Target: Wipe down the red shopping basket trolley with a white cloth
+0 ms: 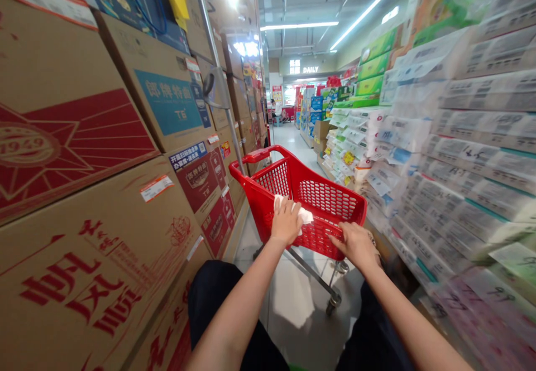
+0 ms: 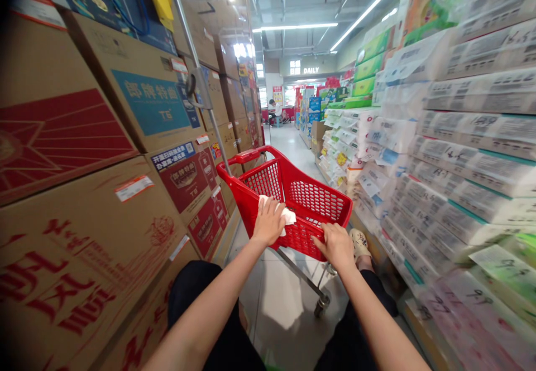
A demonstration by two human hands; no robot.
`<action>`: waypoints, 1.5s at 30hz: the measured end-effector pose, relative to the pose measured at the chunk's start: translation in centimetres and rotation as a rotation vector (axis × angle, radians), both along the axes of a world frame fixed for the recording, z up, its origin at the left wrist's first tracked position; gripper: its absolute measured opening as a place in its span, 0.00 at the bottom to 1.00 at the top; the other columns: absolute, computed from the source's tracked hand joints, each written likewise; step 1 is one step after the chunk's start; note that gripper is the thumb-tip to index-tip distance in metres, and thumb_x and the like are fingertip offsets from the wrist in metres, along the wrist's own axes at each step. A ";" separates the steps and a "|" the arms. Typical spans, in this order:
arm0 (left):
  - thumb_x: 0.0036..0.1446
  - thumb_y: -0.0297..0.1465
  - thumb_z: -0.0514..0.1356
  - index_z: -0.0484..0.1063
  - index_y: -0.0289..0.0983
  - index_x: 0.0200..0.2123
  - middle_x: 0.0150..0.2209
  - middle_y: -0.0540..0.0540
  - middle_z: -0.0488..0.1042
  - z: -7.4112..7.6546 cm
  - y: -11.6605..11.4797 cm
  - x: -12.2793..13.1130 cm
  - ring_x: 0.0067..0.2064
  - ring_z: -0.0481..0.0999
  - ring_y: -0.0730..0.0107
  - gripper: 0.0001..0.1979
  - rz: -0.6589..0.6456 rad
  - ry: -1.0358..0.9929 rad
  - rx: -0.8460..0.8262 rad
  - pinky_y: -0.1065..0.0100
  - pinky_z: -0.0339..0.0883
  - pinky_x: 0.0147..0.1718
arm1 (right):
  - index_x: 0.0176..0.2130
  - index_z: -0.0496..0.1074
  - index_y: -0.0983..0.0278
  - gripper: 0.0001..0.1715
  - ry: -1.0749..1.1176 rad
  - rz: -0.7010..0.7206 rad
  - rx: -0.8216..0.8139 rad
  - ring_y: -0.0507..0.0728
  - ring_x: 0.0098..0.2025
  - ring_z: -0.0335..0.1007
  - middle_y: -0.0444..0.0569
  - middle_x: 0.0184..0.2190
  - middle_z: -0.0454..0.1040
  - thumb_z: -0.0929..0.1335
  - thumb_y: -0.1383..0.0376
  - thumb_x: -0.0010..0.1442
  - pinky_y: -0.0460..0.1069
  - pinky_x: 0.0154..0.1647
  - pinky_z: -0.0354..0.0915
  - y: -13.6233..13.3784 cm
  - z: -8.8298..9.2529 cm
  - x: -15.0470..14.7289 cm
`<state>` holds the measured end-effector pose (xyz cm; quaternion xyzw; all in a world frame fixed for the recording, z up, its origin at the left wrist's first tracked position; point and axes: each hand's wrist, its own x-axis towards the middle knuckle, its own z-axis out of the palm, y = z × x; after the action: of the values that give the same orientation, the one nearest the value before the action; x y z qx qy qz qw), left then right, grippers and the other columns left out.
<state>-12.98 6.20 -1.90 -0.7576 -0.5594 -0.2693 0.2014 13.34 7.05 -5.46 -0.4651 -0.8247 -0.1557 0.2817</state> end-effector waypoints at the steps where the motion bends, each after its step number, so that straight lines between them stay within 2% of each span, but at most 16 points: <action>1: 0.66 0.35 0.53 0.66 0.38 0.60 0.59 0.39 0.69 -0.2 -0.2 0.9 0.68 0.57 0.48 0.21 0.010 -0.021 0.004 0.39 0.41 0.69 | 0.38 0.69 0.62 0.16 -0.016 -0.021 -0.006 0.60 0.37 0.67 0.52 0.32 0.75 0.66 0.51 0.64 0.53 0.39 0.56 -0.2 0.2 -0.3; 4: 0.66 0.37 0.53 0.66 0.37 0.60 0.57 0.37 0.69 -1.0 -1.2 3.7 0.67 0.58 0.45 0.22 -0.020 -0.038 0.006 0.36 0.42 0.68 | 0.40 0.70 0.61 0.19 -0.068 -0.078 -0.030 0.61 0.36 0.69 0.53 0.34 0.76 0.67 0.48 0.62 0.53 0.38 0.56 -0.9 0.8 -1.6; 6: 0.66 0.38 0.53 0.65 0.37 0.61 0.57 0.37 0.69 -1.4 -1.9 5.1 0.67 0.59 0.45 0.23 -0.043 -0.032 0.006 0.36 0.43 0.68 | 0.41 0.69 0.61 0.17 -0.078 -0.095 -0.031 0.60 0.36 0.70 0.52 0.36 0.77 0.67 0.50 0.63 0.53 0.37 0.55 -1.4 0.9 -2.3; 11: 0.67 0.38 0.52 0.59 0.39 0.66 0.65 0.39 0.62 -1.9 -3.3 5.9 0.71 0.51 0.49 0.26 -0.083 0.030 -0.011 0.41 0.43 0.69 | 0.43 0.67 0.62 0.12 -0.055 -0.073 -0.022 0.60 0.37 0.71 0.51 0.36 0.76 0.66 0.56 0.64 0.53 0.37 0.56 -2.1 0.5 -2.5; 14: 0.68 0.36 0.51 0.52 0.43 0.70 0.71 0.44 0.53 -1.6 -3.2 4.3 0.73 0.46 0.54 0.29 -0.149 0.118 -0.028 0.45 0.42 0.70 | 0.45 0.68 0.62 0.11 -0.027 -0.013 -0.038 0.60 0.38 0.72 0.52 0.39 0.76 0.66 0.59 0.64 0.52 0.38 0.57 -1.9 0.4 -1.7; 17: 0.67 0.34 0.51 0.48 0.46 0.71 0.73 0.48 0.49 -0.9 -2.1 1.3 0.73 0.45 0.59 0.31 -0.178 0.172 -0.034 0.48 0.42 0.70 | 0.45 0.69 0.62 0.12 0.014 -0.011 -0.018 0.60 0.38 0.72 0.52 0.38 0.77 0.66 0.58 0.64 0.52 0.39 0.57 -1.6 0.3 -1.2; 21: 0.66 0.32 0.52 0.51 0.47 0.70 0.71 0.48 0.54 0.1 -0.4 -2.9 0.73 0.47 0.58 0.30 -0.064 0.095 -0.003 0.47 0.41 0.70 | 0.41 0.69 0.61 0.13 0.028 -0.023 0.011 0.59 0.36 0.71 0.51 0.36 0.76 0.65 0.55 0.66 0.51 0.39 0.57 -1.6 0.2 -1.2; 23: 0.65 0.31 0.52 0.55 0.45 0.68 0.69 0.46 0.57 0.2 0.2 -3.6 0.73 0.48 0.57 0.28 -0.020 0.051 0.009 0.45 0.41 0.70 | 0.40 0.69 0.61 0.13 0.022 -0.034 0.013 0.59 0.35 0.70 0.50 0.35 0.76 0.65 0.54 0.66 0.51 0.38 0.57 -1.6 0.2 -1.4; 25: 0.65 0.32 0.52 0.60 0.41 0.66 0.68 0.42 0.60 -0.2 0.4 -2.7 0.73 0.47 0.53 0.26 0.032 -0.006 0.024 0.42 0.41 0.70 | 0.39 0.68 0.61 0.13 0.012 -0.053 0.011 0.58 0.35 0.70 0.49 0.34 0.75 0.65 0.54 0.66 0.52 0.38 0.56 -1.7 0.2 -1.5; 28: 0.65 0.38 0.53 0.63 0.35 0.62 0.65 0.35 0.63 -1.3 -0.2 0.7 0.72 0.46 0.45 0.25 0.063 -0.061 0.010 0.37 0.40 0.69 | 0.40 0.68 0.61 0.13 0.005 -0.051 -0.004 0.59 0.35 0.70 0.49 0.34 0.75 0.65 0.54 0.66 0.52 0.38 0.56 -1.7 0.2 -1.5; 32: 0.66 0.44 0.52 0.63 0.35 0.62 0.63 0.34 0.64 -2.1 -2.1 5.6 0.72 0.47 0.44 0.28 -0.054 -0.030 -0.020 0.37 0.39 0.69 | 0.42 0.68 0.62 0.11 -0.002 -0.035 -0.014 0.59 0.37 0.70 0.50 0.36 0.75 0.65 0.57 0.65 0.51 0.38 0.55 -1.6 0.2 -1.3; 35: 0.66 0.45 0.52 0.61 0.37 0.65 0.63 0.36 0.64 -2.0 -2.9 6.6 0.72 0.47 0.46 0.29 -0.141 0.028 -0.022 0.38 0.39 0.69 | 0.40 0.68 0.62 0.09 -0.015 -0.034 -0.022 0.60 0.37 0.70 0.50 0.35 0.75 0.65 0.58 0.65 0.52 0.37 0.55 -1.8 0.4 -1.1; 39: 0.67 0.37 0.54 0.54 0.43 0.69 0.68 0.43 0.59 -1.2 -2.0 3.6 0.73 0.48 0.56 0.29 -0.231 0.208 -0.044 0.45 0.40 0.70 | 0.41 0.69 0.62 0.09 0.000 -0.027 -0.016 0.59 0.36 0.69 0.50 0.35 0.75 0.66 0.59 0.64 0.51 0.38 0.56 -1.9 0.4 -0.9; 43: 0.65 0.34 0.56 0.48 0.45 0.71 0.72 0.45 0.50 -0.3 -0.7 -1.0 0.74 0.44 0.59 0.34 -0.094 0.210 -0.048 0.46 0.38 0.71 | 0.41 0.69 0.62 0.14 0.018 -0.029 0.012 0.58 0.35 0.70 0.49 0.34 0.75 0.65 0.54 0.66 0.51 0.38 0.56 -1.6 0.0 -0.9; 45: 0.64 0.32 0.56 0.48 0.45 0.71 0.72 0.45 0.49 -0.1 -0.4 -2.1 0.74 0.43 0.58 0.35 -0.010 0.167 -0.060 0.46 0.37 0.71 | 0.41 0.69 0.62 0.14 0.022 -0.026 0.018 0.58 0.36 0.70 0.50 0.34 0.75 0.65 0.54 0.66 0.51 0.38 0.56 -1.5 -0.2 -1.0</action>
<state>-15.08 5.81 -2.05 -0.7857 -0.5448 -0.1894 0.2234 12.38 5.52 -5.61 -0.4750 -0.8140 -0.1615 0.2928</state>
